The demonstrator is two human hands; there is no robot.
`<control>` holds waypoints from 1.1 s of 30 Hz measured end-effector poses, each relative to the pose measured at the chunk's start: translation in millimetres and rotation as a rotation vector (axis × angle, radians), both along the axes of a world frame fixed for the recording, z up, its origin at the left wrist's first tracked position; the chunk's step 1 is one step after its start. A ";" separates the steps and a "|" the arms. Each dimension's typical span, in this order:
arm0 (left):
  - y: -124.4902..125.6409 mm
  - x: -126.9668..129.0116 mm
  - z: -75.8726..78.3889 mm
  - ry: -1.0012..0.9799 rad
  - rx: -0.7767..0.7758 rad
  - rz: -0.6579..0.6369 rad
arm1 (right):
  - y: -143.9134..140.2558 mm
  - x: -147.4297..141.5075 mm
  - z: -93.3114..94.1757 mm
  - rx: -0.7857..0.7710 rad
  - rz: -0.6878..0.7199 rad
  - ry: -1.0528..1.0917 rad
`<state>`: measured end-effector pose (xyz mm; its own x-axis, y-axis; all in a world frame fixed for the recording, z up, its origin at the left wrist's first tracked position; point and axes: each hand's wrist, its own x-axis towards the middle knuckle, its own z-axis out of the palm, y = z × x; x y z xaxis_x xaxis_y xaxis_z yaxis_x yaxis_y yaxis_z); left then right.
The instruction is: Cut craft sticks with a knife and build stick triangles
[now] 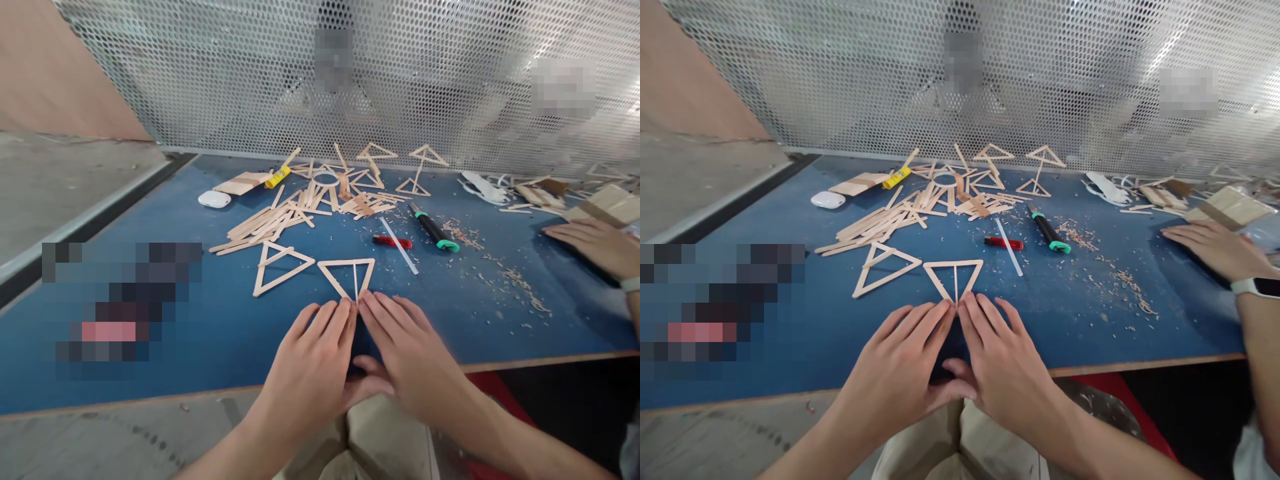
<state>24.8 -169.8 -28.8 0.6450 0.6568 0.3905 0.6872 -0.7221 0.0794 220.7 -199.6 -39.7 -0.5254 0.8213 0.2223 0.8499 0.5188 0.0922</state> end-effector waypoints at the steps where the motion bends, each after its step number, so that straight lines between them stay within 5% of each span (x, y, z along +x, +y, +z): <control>1: -0.3 0.6 -0.5 0.010 0.012 -0.004 | 0.3 0.2 0.3 -0.003 0.004 -0.002; 27: -2.6 2.5 -8.5 0.055 0.079 -0.037 | -5.6 -10.3 1.6 0.018 -0.013 -0.070; 33: 0.8 -0.3 0.9 -0.060 -0.083 -0.022 | -4.0 -5.1 -6.1 0.036 -0.014 -0.026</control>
<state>24.5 -169.0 -27.9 0.6367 0.6743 0.3740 0.6634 -0.7263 0.1802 215.7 -203.7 -45.8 -0.5199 0.8204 0.2382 0.8542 0.5027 0.1330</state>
